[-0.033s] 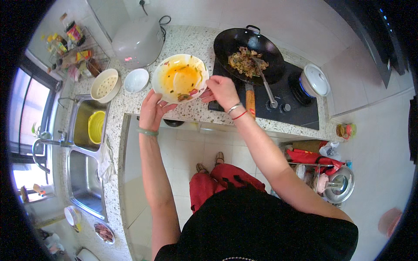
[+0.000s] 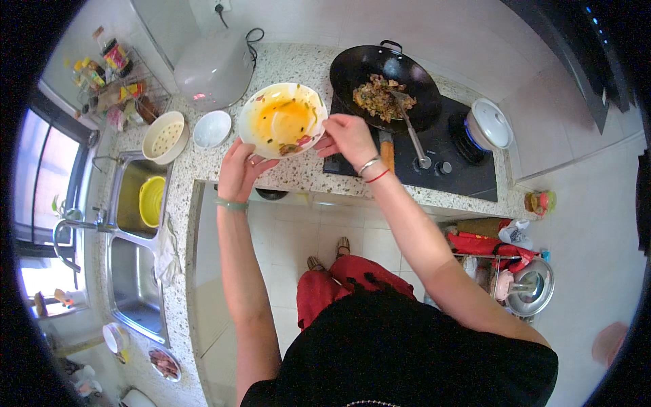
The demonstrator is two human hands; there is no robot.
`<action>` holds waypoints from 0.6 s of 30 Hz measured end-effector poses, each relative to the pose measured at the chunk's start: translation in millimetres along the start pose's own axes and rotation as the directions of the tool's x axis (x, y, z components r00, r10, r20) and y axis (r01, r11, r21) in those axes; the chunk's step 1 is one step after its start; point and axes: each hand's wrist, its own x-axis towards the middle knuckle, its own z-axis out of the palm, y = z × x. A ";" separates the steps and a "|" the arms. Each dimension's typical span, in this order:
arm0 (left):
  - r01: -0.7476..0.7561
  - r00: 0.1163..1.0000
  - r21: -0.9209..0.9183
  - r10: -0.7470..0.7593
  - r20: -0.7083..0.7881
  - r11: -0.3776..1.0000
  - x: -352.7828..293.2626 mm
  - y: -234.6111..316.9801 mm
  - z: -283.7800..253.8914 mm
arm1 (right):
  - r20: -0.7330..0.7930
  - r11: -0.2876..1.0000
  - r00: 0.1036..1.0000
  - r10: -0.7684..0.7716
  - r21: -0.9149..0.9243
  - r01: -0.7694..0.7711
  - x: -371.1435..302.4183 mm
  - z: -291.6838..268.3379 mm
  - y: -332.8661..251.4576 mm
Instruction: The person stir-fries meat and vegetables in a wok using a spatula. They transfer the cooked food from a plate into the wok, stir it, and then move a plate of cooked meat to a dining table. The person also cleans the stovetop with a cloth.
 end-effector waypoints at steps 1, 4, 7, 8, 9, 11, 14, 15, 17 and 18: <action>-0.005 0.999 -0.011 0.005 0.035 1.000 4.9 4.6 11.8 | 0.017 1.000 1.000 -0.004 -0.003 0.004 1.8 -10.8 -14.0; 0.014 0.997 -0.096 -0.006 0.082 0.995 26.8 3.2 48.3 | -0.124 0.902 0.956 -0.266 -0.382 0.201 -1.5 -57.3 -34.4; 0.009 0.997 -0.138 0.000 0.071 0.990 53.8 -4.5 90.6 | -0.078 0.286 0.807 -0.585 -0.951 0.115 -16.5 -128.5 -38.5; 0.008 0.997 -0.134 0.003 0.078 0.991 64.9 -10.1 98.8 | -0.126 0.219 0.831 -0.542 -0.976 -0.005 -24.0 -145.7 -33.5; 0.002 0.997 -0.133 0.009 0.081 0.991 75.4 -14.3 103.9 | -0.173 0.140 0.848 -0.502 -0.983 -0.118 -29.6 -157.9 -25.7; -0.037 0.999 -0.123 0.041 0.027 0.992 97.6 -24.2 115.2 | -0.276 0.169 0.909 -0.311 -0.958 -0.233 -33.4 -173.7 -6.0; -0.052 0.996 -0.088 0.045 -0.079 0.995 121.7 -37.6 136.2 | -0.289 0.270 0.955 -0.067 -0.927 -0.261 -27.7 -184.9 16.0; -0.040 0.997 -0.075 0.035 -0.075 0.996 126.8 -42.2 142.3 | -0.306 0.298 0.949 -0.075 -0.915 -0.272 -26.0 -187.7 22.2; -0.020 0.997 -0.046 0.017 -0.074 0.999 136.0 -49.6 149.6 | -0.371 0.268 0.913 -0.171 -0.909 -0.320 -25.6 -193.2 27.1; -0.028 0.996 -0.016 0.027 -0.079 0.999 142.1 -54.0 152.3 | -0.338 0.316 0.909 -0.243 -0.914 -0.256 -26.7 -202.1 31.4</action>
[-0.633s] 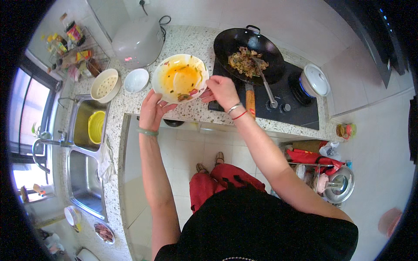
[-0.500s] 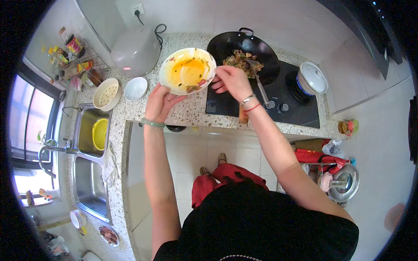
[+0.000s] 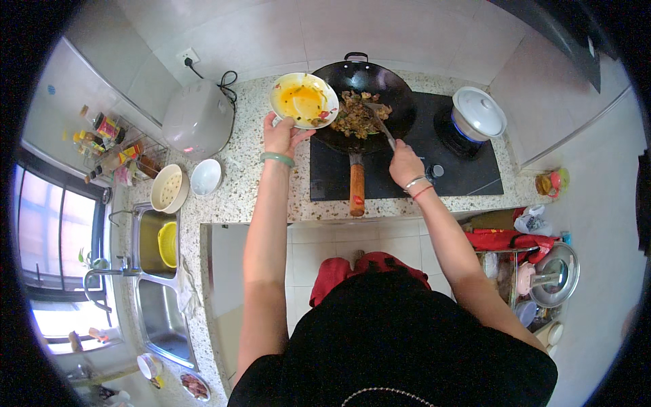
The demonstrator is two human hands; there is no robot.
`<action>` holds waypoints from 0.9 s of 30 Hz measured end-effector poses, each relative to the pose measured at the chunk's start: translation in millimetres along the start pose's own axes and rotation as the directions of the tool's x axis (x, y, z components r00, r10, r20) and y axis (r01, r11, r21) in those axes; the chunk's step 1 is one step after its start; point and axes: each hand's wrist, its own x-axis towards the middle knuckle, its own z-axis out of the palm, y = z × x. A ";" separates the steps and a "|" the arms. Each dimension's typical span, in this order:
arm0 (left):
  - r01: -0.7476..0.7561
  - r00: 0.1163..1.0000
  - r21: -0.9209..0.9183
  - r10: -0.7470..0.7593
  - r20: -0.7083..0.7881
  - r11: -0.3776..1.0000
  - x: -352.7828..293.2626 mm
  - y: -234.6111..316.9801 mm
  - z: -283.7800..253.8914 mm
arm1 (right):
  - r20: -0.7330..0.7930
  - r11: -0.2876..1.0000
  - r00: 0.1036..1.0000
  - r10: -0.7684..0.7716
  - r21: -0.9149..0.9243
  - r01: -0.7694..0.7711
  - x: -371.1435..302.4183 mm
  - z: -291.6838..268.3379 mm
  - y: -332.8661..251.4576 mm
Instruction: The person stir-fries meat and vegetables in a wok using a spatula. They transfer the cooked food from a plate into the wok, stir it, and then move a plate of cooked meat to a dining table. The person also cleans the stovetop with a cloth.
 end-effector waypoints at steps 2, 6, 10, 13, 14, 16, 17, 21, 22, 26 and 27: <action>-0.025 0.999 0.062 0.026 -0.018 0.998 13.3 -10.2 0.5 | -0.120 0.983 0.990 -0.073 0.158 0.091 -8.0 -10.9 6.3; -0.101 0.995 0.199 0.104 -0.005 0.975 40.4 -23.9 5.0 | 0.191 0.549 0.981 0.020 0.819 -0.170 -37.1 -66.8 0.0; -0.130 0.991 0.253 0.124 0.040 0.959 53.2 -37.5 25.5 | 0.476 0.081 0.870 -0.130 0.880 -0.469 -60.7 -97.0 -4.1; -0.150 0.988 0.267 0.134 0.075 0.952 60.9 -44.2 32.2 | 0.497 0.060 0.852 -0.165 0.867 -0.494 -71.6 -97.1 -14.1; -0.162 0.986 0.279 0.144 0.084 0.947 64.0 -46.8 31.9 | 0.495 0.072 0.853 -0.162 0.868 -0.490 -75.9 -95.9 -16.1; -0.188 0.982 0.300 0.171 0.085 0.935 70.1 -51.5 30.4 | 0.511 0.113 0.844 -0.160 0.859 -0.499 -79.9 -99.0 -18.9; -0.203 0.979 0.309 0.188 0.079 0.929 73.1 -52.3 31.1 | 0.509 0.155 0.847 -0.150 0.859 -0.489 -80.1 -97.7 -17.9; -0.221 0.975 0.356 0.203 0.087 0.908 76.1 -53.7 32.0 | 0.458 0.368 0.886 -0.079 0.839 -0.401 -78.1 -86.5 -14.7; -0.217 0.976 0.354 0.197 0.093 0.909 76.0 -53.2 33.3 | 0.431 0.432 0.901 -0.055 0.824 -0.368 -76.9 -82.8 -14.5; -0.199 0.980 0.352 0.178 0.094 0.915 72.5 -49.5 34.3 | 0.260 0.618 0.965 0.035 0.753 -0.225 -66.2 -63.9 -9.1; -0.192 0.981 0.350 0.172 0.088 0.917 71.3 -47.7 34.9 | 0.237 0.626 0.970 0.052 0.749 -0.217 -63.8 -61.5 -9.2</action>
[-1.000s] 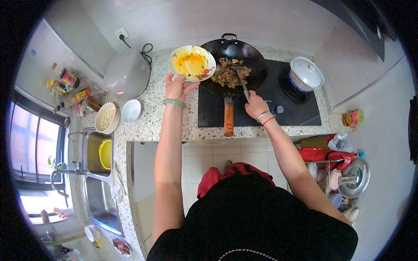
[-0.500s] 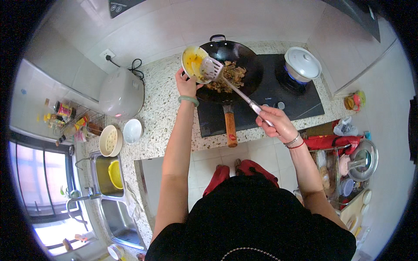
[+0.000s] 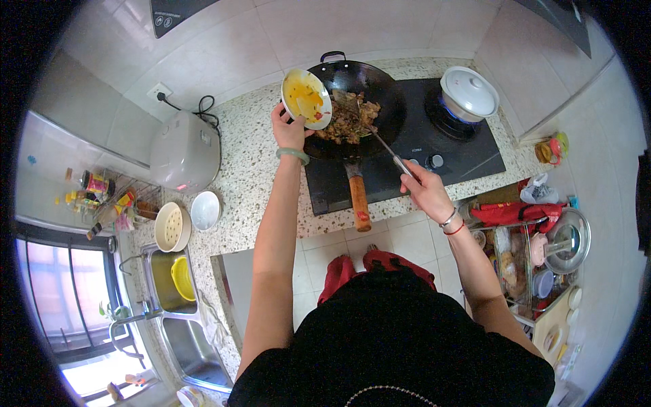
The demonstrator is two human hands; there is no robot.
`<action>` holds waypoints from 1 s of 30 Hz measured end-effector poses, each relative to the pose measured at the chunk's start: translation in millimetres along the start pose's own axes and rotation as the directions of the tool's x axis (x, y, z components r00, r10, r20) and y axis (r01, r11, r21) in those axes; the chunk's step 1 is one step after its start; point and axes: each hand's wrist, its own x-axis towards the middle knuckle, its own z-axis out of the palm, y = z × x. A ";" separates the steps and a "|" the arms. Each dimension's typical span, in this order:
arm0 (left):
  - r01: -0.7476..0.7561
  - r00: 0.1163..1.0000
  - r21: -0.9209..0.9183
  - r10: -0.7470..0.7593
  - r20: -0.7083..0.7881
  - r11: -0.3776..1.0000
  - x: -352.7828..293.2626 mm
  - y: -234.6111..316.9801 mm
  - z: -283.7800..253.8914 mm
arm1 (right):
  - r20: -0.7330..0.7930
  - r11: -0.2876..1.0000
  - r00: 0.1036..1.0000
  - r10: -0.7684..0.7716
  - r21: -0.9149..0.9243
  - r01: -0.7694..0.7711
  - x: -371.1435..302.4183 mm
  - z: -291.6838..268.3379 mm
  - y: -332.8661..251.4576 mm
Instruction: The person stir-fries meat and vegetables in a wok using a spatula. They transfer the cooked food from a plate into the wok, stir it, and then move a plate of cooked meat to a dining table. The person also cleans the stovetop with a cloth.
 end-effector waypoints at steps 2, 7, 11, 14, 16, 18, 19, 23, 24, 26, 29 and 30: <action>0.001 1.000 0.036 -0.001 0.000 0.999 -0.7 2.3 -2.0 | 0.031 0.986 0.999 0.022 0.165 -0.027 4.9 1.5 -1.6; 0.040 0.998 0.076 -0.043 0.038 0.996 -7.1 9.5 -0.8 | 0.188 0.808 0.981 0.056 0.568 -0.155 20.4 8.1 -15.7; 0.049 0.997 0.059 -0.052 0.049 0.997 -11.8 10.0 -4.3 | 0.178 0.813 0.980 0.093 0.554 -0.178 27.7 8.0 -8.2; 0.043 0.998 0.054 -0.046 0.045 0.998 -14.9 12.0 -4.7 | 0.051 0.909 0.995 0.088 0.404 -0.101 25.4 1.8 4.9; 0.050 0.998 0.046 -0.052 0.031 0.998 -16.0 11.2 -6.0 | 0.012 0.948 0.998 0.054 0.313 -0.055 22.5 0.0 10.6; 0.068 0.998 0.037 -0.069 0.010 0.997 -15.7 10.0 -7.8 | 0.018 0.953 0.998 0.068 0.296 -0.070 17.9 0.6 7.9; 0.061 0.998 0.028 -0.061 0.008 0.998 -15.9 9.1 -7.9 | 0.067 0.931 0.995 0.073 0.353 -0.093 15.8 1.1 4.6; 0.057 0.998 0.014 -0.058 0.019 0.998 -19.1 7.8 -5.4 | 0.161 0.878 0.983 0.092 0.452 -0.157 7.7 8.5 -2.9; 0.061 0.998 0.015 -0.061 0.026 0.998 -19.7 8.9 -4.9 | 0.159 0.879 0.982 0.099 0.448 -0.161 7.1 9.8 -2.1; 0.059 0.998 0.002 -0.059 0.012 0.998 -20.9 9.3 -3.9 | 0.103 0.908 0.990 0.098 0.398 -0.131 11.1 11.5 7.8; 0.080 0.997 -0.032 -0.080 0.000 0.996 -22.2 9.4 -7.1 | 0.009 0.949 0.997 0.080 0.304 -0.079 16.3 6.2 16.9; 0.088 0.996 -0.045 -0.088 -0.002 0.995 -22.7 10.1 -9.9 | -0.003 0.949 0.997 0.078 0.307 -0.073 16.8 3.1 16.9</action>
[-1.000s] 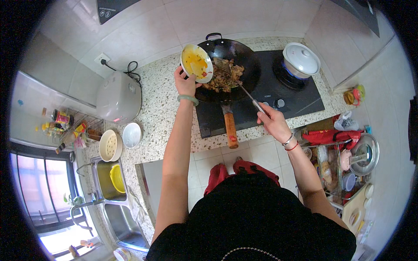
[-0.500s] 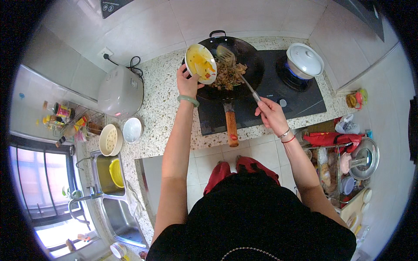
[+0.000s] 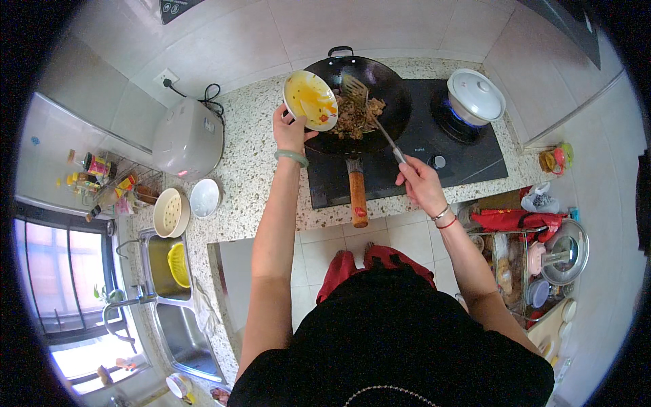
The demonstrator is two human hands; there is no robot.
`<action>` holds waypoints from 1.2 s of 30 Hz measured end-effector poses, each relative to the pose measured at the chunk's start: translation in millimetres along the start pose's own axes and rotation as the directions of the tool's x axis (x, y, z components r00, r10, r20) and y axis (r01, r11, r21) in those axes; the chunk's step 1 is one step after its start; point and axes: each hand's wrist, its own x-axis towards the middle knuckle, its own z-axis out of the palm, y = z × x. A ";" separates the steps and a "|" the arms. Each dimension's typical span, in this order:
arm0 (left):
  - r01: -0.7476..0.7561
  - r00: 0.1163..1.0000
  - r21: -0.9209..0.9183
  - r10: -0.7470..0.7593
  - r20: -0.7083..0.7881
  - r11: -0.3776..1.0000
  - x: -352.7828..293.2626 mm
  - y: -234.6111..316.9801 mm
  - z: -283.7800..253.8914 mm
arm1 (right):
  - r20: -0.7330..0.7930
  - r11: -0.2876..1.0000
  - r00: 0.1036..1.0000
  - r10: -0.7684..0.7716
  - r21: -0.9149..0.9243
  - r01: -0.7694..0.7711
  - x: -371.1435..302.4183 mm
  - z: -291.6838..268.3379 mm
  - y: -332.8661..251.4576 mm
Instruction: The person stir-fries meat and vegetables in a wok using a spatula. They transfer the cooked food from a plate into the wok, stir it, and then move a plate of cooked meat to a dining table. The person also cleans the stovetop with a cloth.
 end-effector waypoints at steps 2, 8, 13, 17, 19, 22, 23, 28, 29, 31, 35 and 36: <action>0.073 0.997 -0.058 -0.074 -0.012 0.996 -0.4 0.1 -4.9 | -0.015 0.999 1.000 -0.026 -0.045 0.026 0.8 -5.3 -1.6; 0.270 0.963 -0.450 -0.239 0.126 0.851 6.4 -10.0 -29.0 | -0.051 0.678 0.905 -0.422 -0.681 0.277 8.2 -20.1 5.2; 0.270 0.963 -0.535 -0.227 0.146 0.801 3.5 -15.4 -35.6 | 0.101 0.348 0.887 -0.451 -0.895 0.280 12.3 -16.0 -2.2; 0.210 0.977 -0.590 -0.195 0.089 0.780 -4.6 -7.8 -39.6 | 0.142 0.232 0.894 -0.426 -0.938 0.259 17.8 4.6 2.3; 0.169 0.984 -0.604 -0.172 0.054 0.779 -11.3 -4.0 -46.0 | 0.142 0.226 0.905 -0.401 -0.942 0.248 14.2 5.3 -0.1; 0.126 0.990 -0.619 -0.138 0.028 0.775 -24.0 -2.5 -54.8 | 0.113 0.231 0.920 -0.374 -0.950 0.211 17.3 1.6 9.2; 0.108 0.992 -0.611 -0.124 0.015 0.784 -30.5 -0.2 -56.3 | 0.120 0.240 0.912 -0.391 -0.944 0.227 20.7 0.2 13.9; 0.108 0.988 -0.603 -0.150 -0.020 0.791 -64.4 8.0 -61.1 | 0.168 0.275 0.885 -0.433 -0.911 0.307 30.2 -9.5 21.7; 0.114 0.988 -0.621 -0.152 -0.009 0.776 -70.9 7.2 -62.6 | 0.190 0.265 0.873 -0.449 -0.905 0.333 28.3 -10.3 16.4; 0.127 0.987 -0.630 -0.160 0.004 0.766 -85.3 6.6 -67.7 | 0.259 0.200 0.763 -0.593 -0.870 0.451 28.9 -4.6 3.3; 0.102 0.992 -0.647 -0.125 0.010 0.755 -117.7 11.5 -73.0 | 0.234 0.883 0.920 -0.315 -0.284 0.374 29.3 50.1 -48.3; 0.090 0.994 -0.649 -0.113 0.007 0.755 -125.5 14.3 -75.8 | 0.278 0.969 0.932 -0.232 -0.016 0.246 31.4 69.3 -54.4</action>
